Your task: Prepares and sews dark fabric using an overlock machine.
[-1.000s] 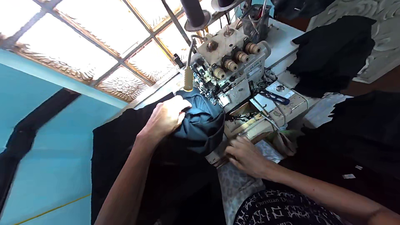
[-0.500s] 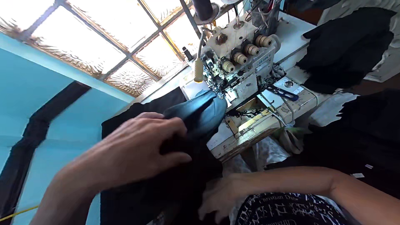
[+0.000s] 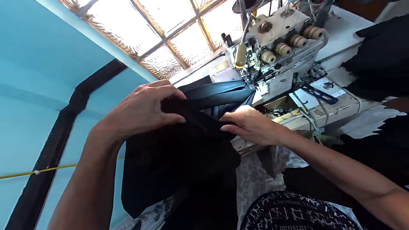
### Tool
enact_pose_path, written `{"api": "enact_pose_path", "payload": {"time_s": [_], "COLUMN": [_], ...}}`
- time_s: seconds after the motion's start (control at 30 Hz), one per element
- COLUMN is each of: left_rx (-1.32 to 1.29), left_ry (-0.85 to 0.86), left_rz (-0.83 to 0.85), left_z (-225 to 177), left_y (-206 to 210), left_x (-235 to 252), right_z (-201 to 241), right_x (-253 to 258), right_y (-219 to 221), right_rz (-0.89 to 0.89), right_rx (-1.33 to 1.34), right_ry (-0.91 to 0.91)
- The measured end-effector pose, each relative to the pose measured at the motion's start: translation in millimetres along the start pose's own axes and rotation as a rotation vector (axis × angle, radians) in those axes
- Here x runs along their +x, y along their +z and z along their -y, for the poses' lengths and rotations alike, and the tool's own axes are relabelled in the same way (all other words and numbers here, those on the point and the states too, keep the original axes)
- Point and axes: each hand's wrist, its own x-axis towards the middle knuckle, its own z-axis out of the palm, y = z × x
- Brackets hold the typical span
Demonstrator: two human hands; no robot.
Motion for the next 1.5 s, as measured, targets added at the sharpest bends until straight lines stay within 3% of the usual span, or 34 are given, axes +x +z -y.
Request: {"api": "enact_pose_path", "payload": {"time_s": [0.1,0.17,0.3,0.5,0.67,0.9,1.13,1.33,1.5], "left_rx": [0.017,0.033,0.057,-0.095,-0.168,0.006,0.036,0.072,0.048], "left_ry": [0.048,0.069,0.105,0.255,0.149,-0.027,-0.05,0.003,0.045], "left_rz": [-0.044,-0.074,-0.078,0.054,0.106,-0.091,-0.163,-0.222,-0.221], "left_z": [-1,-4,-16,-38,-58,-31,-11,9,-4], "left_y": [7,11,16,14,11,12,18,24,29], "left_x": [-2,-3,-8,-36,-58,-70,-68,-51,-24], "right_z": [9,3,-24,-67,-82,-65,-47,-49,-46], "right_x": [-3,-3,-9,-25,-18,-7,17,4,-19], "right_y": [-14,-23,-34,-38,-35,-15,-4,-23,-56], "right_rz": [-0.092,-0.167,-0.212,-0.23,-0.306,-0.378,-0.283,-0.154,0.026], "right_rx": [0.331,0.382,0.228,-0.105,-0.208,-0.151,-0.099,-0.056,0.03], "right_ry": [-0.053,-0.047,0.015,0.094,0.088,-0.084,-0.249,-0.239,-0.162]}}
